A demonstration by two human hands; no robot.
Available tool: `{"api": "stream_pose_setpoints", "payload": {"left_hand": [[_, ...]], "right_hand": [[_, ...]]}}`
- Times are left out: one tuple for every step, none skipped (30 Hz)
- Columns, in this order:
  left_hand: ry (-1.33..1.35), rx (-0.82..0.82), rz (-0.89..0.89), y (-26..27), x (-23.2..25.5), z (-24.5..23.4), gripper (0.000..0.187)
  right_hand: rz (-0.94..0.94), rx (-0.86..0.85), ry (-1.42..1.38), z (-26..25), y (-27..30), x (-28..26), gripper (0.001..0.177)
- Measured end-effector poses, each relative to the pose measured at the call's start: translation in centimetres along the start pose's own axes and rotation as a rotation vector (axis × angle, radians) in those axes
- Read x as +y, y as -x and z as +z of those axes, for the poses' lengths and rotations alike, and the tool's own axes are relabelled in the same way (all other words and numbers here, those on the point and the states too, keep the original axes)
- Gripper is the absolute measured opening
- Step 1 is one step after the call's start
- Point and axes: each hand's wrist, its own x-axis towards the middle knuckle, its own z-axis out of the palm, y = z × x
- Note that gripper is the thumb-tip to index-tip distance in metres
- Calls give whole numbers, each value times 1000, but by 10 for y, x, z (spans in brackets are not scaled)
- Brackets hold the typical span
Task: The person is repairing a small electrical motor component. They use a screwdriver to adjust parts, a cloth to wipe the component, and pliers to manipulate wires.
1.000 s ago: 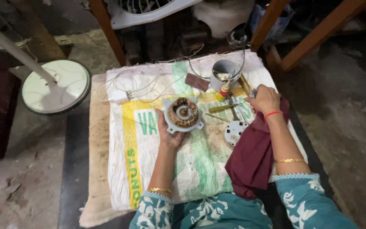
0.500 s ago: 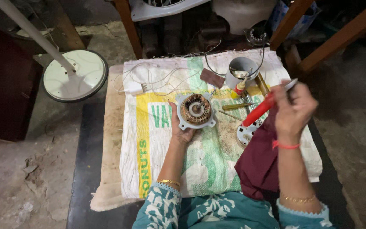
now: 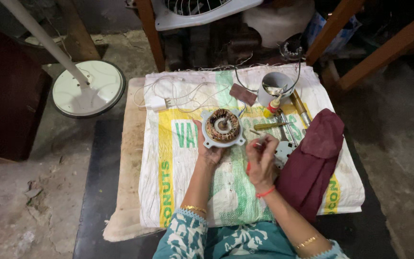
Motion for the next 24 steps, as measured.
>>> {"api": "stream_pose_setpoints", "payload": {"left_hand": [[-10, -19, 24, 0, -1, -2, 87], [4, -30, 34, 0, -2, -3, 86], [14, -43, 46, 0, -3, -3, 85], [23, -56, 58, 0, -2, -3, 84], [20, -43, 48, 0, -1, -2, 83], [16, -29, 38, 0, 0, -2, 83], [18, -16, 26, -1, -2, -1, 82], [12, -51, 16, -4, -1, -1, 84], [9, -82, 2, -3, -2, -4, 87], [6, -113, -12, -3, -4, -6, 89], [21, -93, -26, -3, -4, -8, 92], [37, -72, -39, -2, -3, -9, 96], [54, -54, -43, -3, -2, -10, 100], [88, -44, -47, -5, 0, -10, 93], [125, -31, -55, -6, -1, -11, 87], [162, -19, -63, -6, -3, -13, 82], [133, -17, -31, -6, -4, -13, 73], [103, -15, 2, -6, -5, -13, 65], [72, -13, 36, -6, -5, -12, 57], [79, -24, 41, -6, -4, -11, 54], [88, -33, 47, -5, -4, -10, 51], [97, -41, 52, -4, -4, -9, 48], [80, -15, 47, -3, -3, -7, 48], [63, 11, 42, -2, -2, -6, 49]], "right_hand": [[4, 20, 71, 4, 1, 7, 38], [9, 39, 143, 8, 0, 13, 38], [11, 61, 210, 13, -4, 16, 38], [162, 92, -16, 16, -10, 16, 41], [308, 122, -242, 15, -20, 13, 44], [453, 149, -469, 13, -29, 6, 47], [535, 97, -440, 7, -41, -3, 49], [617, 46, -410, -4, -53, -14, 58], [705, -2, -374, -16, -62, -27, 72], [593, -114, -278, -27, -72, -42, 78], [480, -223, -187, -40, -83, -58, 84], [366, -330, -96, -50, -92, -74, 91], [218, -367, 87, -56, -98, -90, 92], [68, -400, 268, -61, -104, -104, 93], [-81, -431, 451, -64, -108, -116, 93], [-97, -471, 469, -65, -110, -124, 91], [-112, -504, 485, -62, -112, -131, 89], [-128, -537, 501, -60, -112, -136, 87], [-187, -497, 519, -59, -111, -140, 85], [-247, -457, 537, -56, -110, -142, 83], [-307, -419, 554, -55, -108, -144, 81], [-271, -433, 503, -53, -107, -146, 81], [-235, -445, 453, -51, -105, -146, 81], [-200, -458, 402, -50, -105, -146, 81]]}}
